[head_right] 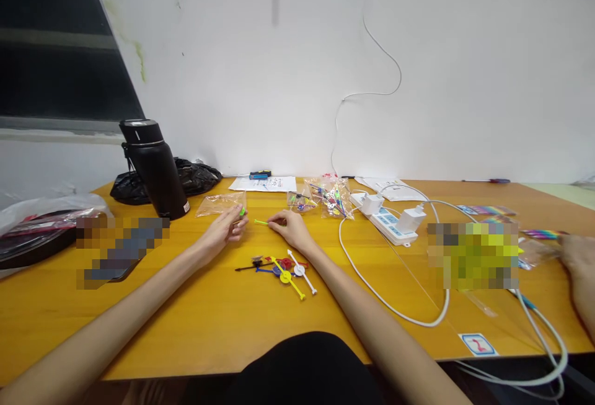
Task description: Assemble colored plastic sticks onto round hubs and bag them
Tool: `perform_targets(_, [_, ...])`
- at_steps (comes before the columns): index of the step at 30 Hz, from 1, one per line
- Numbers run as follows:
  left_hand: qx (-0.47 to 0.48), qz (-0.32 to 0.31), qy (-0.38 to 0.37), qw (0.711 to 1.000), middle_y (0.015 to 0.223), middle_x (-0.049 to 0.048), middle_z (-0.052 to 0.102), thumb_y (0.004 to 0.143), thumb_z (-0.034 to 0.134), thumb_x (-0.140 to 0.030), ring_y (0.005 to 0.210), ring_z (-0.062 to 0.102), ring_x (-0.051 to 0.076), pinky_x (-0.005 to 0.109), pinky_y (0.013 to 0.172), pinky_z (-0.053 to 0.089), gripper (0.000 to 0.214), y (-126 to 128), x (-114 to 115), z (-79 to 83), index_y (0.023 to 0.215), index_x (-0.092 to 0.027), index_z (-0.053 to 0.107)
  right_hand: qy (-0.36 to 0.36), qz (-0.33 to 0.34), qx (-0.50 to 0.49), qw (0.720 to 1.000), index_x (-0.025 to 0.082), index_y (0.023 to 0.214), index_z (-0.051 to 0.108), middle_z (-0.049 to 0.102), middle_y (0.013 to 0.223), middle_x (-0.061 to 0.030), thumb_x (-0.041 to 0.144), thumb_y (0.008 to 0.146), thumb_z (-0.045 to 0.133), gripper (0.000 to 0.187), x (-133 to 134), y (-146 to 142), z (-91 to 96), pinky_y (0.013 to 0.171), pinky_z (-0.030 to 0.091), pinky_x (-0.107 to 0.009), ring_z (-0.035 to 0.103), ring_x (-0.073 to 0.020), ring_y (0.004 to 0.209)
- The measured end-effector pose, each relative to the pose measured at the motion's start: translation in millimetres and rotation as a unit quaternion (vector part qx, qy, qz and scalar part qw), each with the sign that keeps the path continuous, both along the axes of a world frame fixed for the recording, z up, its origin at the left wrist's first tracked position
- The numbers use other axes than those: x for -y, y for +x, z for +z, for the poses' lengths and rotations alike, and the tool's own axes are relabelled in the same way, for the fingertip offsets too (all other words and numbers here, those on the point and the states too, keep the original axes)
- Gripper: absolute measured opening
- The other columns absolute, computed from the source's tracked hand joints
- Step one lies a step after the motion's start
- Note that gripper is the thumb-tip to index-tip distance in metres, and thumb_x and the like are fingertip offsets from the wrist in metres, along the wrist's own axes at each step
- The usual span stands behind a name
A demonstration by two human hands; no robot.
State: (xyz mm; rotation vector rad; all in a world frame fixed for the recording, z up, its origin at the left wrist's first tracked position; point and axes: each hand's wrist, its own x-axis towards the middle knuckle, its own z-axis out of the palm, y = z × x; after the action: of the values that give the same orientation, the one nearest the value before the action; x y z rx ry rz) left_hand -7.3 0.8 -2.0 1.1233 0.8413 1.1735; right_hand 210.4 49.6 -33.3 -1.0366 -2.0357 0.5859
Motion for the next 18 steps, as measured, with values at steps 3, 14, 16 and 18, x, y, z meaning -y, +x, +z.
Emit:
perform_targets(3, [0.031, -0.015, 0.001, 0.999, 0.069, -0.0064, 0.039, 0.079, 0.073, -0.060, 0.051, 0.029, 0.005, 0.013, 0.045, 0.020, 0.049, -1, -2, -0.2, 0.093, -0.018, 0.053, 0.009, 0.011, 0.020, 1.000, 0.018, 0.098, 0.078, 0.076, 0.100, -0.0093, 0.030, 0.090, 0.067, 0.018, -5, -3, -1.4, 0.087, 0.050, -0.036, 0.066, -0.0224, 0.092])
perform_targets(14, [0.002, -0.079, 0.008, 0.997, 0.066, -0.0065, 0.032, 0.086, 0.058, -0.070, 0.051, 0.023, 0.007, 0.015, 0.045, 0.020, 0.052, -2, -2, -6.6, 0.089, -0.018, 0.056, 0.092, -0.020, -0.057, 0.994, 0.022, 0.108, 0.072, 0.070, 0.103, -0.0078, 0.037, 0.097, 0.057, 0.023, 17, -6, 15.4, 0.093, 0.045, -0.040, 0.061, -0.0228, 0.096])
perform_targets(16, [-0.024, -0.087, 0.007, 0.996, 0.065, -0.0070, 0.028, 0.087, 0.055, -0.071, 0.051, 0.021, 0.007, 0.016, 0.046, 0.018, 0.053, -2, -1, -7.6, 0.084, -0.018, 0.054, 0.101, 0.016, -0.066, 0.993, 0.024, 0.118, 0.067, 0.067, 0.107, -0.0077, 0.039, 0.099, 0.055, 0.027, 32, -11, 25.5, 0.094, 0.045, -0.039, 0.060, -0.0226, 0.097])
perform_targets(18, [-0.044, -0.083, 0.009, 0.996, 0.064, -0.0071, 0.026, 0.087, 0.055, -0.071, 0.051, 0.019, 0.007, 0.018, 0.046, 0.017, 0.053, -1, 1, -8.2, 0.082, -0.018, 0.053, 0.114, 0.052, -0.054, 0.991, 0.026, 0.125, 0.063, 0.066, 0.109, -0.0077, 0.040, 0.098, 0.058, 0.031, 47, -17, 34.2, 0.095, 0.044, -0.039, 0.059, -0.0237, 0.101])
